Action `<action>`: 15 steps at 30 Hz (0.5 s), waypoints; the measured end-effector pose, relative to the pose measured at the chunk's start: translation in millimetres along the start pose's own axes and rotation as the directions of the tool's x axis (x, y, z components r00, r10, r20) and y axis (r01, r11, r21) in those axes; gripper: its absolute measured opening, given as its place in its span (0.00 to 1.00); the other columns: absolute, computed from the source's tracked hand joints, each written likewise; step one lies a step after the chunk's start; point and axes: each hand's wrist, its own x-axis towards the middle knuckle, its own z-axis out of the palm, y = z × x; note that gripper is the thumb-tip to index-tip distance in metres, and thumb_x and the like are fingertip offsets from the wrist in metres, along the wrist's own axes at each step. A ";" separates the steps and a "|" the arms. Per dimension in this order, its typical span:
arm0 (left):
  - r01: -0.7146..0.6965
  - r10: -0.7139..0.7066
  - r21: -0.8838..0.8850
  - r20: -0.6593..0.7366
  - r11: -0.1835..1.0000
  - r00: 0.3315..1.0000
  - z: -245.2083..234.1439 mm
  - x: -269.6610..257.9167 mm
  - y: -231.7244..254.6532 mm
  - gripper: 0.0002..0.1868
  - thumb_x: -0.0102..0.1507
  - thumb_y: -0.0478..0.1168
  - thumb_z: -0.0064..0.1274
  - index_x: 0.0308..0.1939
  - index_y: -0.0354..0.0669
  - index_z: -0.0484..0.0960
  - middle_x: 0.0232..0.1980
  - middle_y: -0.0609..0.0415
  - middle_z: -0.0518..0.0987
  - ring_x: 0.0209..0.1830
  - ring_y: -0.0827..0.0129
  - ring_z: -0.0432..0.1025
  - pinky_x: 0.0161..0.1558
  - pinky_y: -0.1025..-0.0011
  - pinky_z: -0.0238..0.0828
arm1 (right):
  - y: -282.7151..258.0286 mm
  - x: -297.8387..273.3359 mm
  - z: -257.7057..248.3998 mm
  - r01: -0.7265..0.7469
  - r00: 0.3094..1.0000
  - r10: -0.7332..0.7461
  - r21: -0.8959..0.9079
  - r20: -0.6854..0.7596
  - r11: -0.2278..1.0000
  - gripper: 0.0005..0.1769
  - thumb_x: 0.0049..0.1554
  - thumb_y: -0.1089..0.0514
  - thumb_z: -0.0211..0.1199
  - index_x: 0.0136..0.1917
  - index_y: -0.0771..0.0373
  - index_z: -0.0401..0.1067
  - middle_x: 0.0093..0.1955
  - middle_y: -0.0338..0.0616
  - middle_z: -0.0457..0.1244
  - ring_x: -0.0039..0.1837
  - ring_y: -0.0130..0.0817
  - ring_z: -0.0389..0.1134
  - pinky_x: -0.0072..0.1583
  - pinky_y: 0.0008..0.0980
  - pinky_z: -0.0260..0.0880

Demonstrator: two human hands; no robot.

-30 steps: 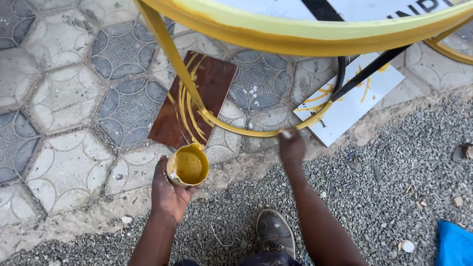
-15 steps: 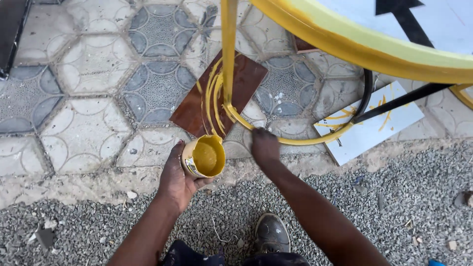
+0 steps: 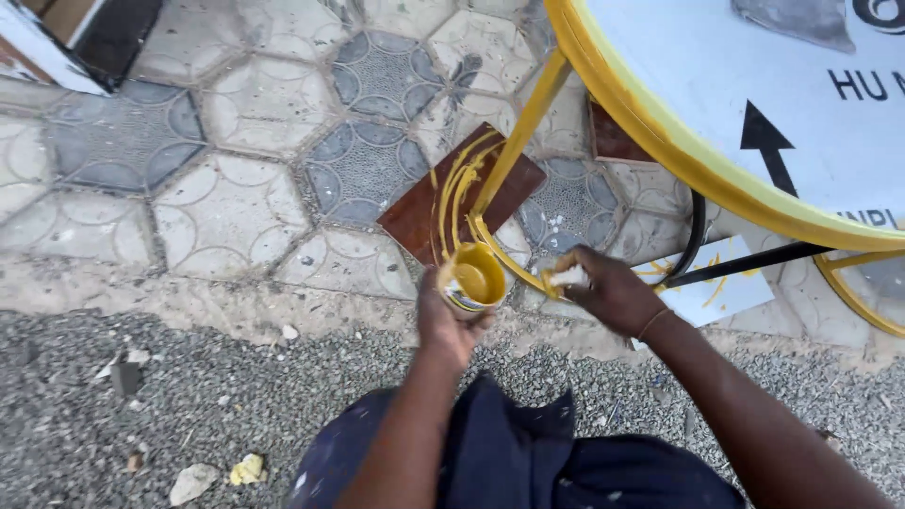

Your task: The person paints the legs and frame of a round metal table with yellow paint using a brush. They repeatedly dip the brush into a small container held in the other hand to apply the paint to the table's structure.

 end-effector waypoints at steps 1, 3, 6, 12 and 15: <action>0.017 -0.017 -0.022 -0.015 1.000 1.000 2.3 -2.1 -11.5 0.33 0.62 0.69 0.47 0.57 0.48 0.76 0.39 0.40 0.81 0.26 0.54 0.78 0.24 0.69 0.80 | -27.1 -3.6 -13.7 -0.017 1.000 0.017 0.006 0.023 1.000 0.19 0.55 0.53 0.68 0.60 0.50 0.73 0.45 0.58 0.68 0.53 0.61 0.70 0.57 0.55 0.70; 0.027 -0.029 -0.055 -0.024 0.998 0.999 10.9 0.0 -27.3 0.34 0.63 0.69 0.46 0.59 0.47 0.76 0.39 0.38 0.82 0.27 0.55 0.79 0.24 0.69 0.80 | -66.3 -9.3 -34.7 -0.024 0.999 0.024 0.003 0.044 1.000 0.18 0.55 0.56 0.65 0.59 0.48 0.76 0.38 0.56 0.67 0.46 0.54 0.71 0.54 0.50 0.70; 0.045 -0.045 -0.049 0.012 0.998 0.999 27.1 6.6 -34.8 0.37 0.62 0.72 0.46 0.60 0.48 0.75 0.44 0.41 0.80 0.33 0.57 0.76 0.32 0.70 0.76 | -99.0 -18.1 -46.9 -0.050 0.999 0.050 -0.007 -0.021 0.999 0.21 0.53 0.54 0.69 0.61 0.46 0.78 0.31 0.45 0.61 0.39 0.42 0.68 0.46 0.44 0.69; -0.004 0.012 -0.100 0.079 0.995 0.997 45.0 -1.1 -29.4 0.36 0.57 0.79 0.42 0.51 0.59 0.77 0.42 0.53 0.77 0.32 0.64 0.72 0.24 0.73 0.70 | -102.1 -14.7 -19.0 0.144 0.988 -0.154 -0.395 0.006 0.907 0.17 0.54 0.53 0.66 0.58 0.43 0.78 0.50 0.46 0.71 0.55 0.54 0.73 0.53 0.53 0.75; -0.020 0.028 -0.107 0.074 0.994 0.997 44.2 0.3 -26.9 0.36 0.57 0.80 0.41 0.51 0.60 0.76 0.43 0.55 0.75 0.33 0.65 0.69 0.26 0.75 0.66 | -94.1 -6.4 -0.2 0.145 0.982 -0.188 -0.564 -0.018 0.813 0.14 0.56 0.49 0.64 0.56 0.36 0.77 0.48 0.37 0.71 0.53 0.44 0.74 0.52 0.47 0.76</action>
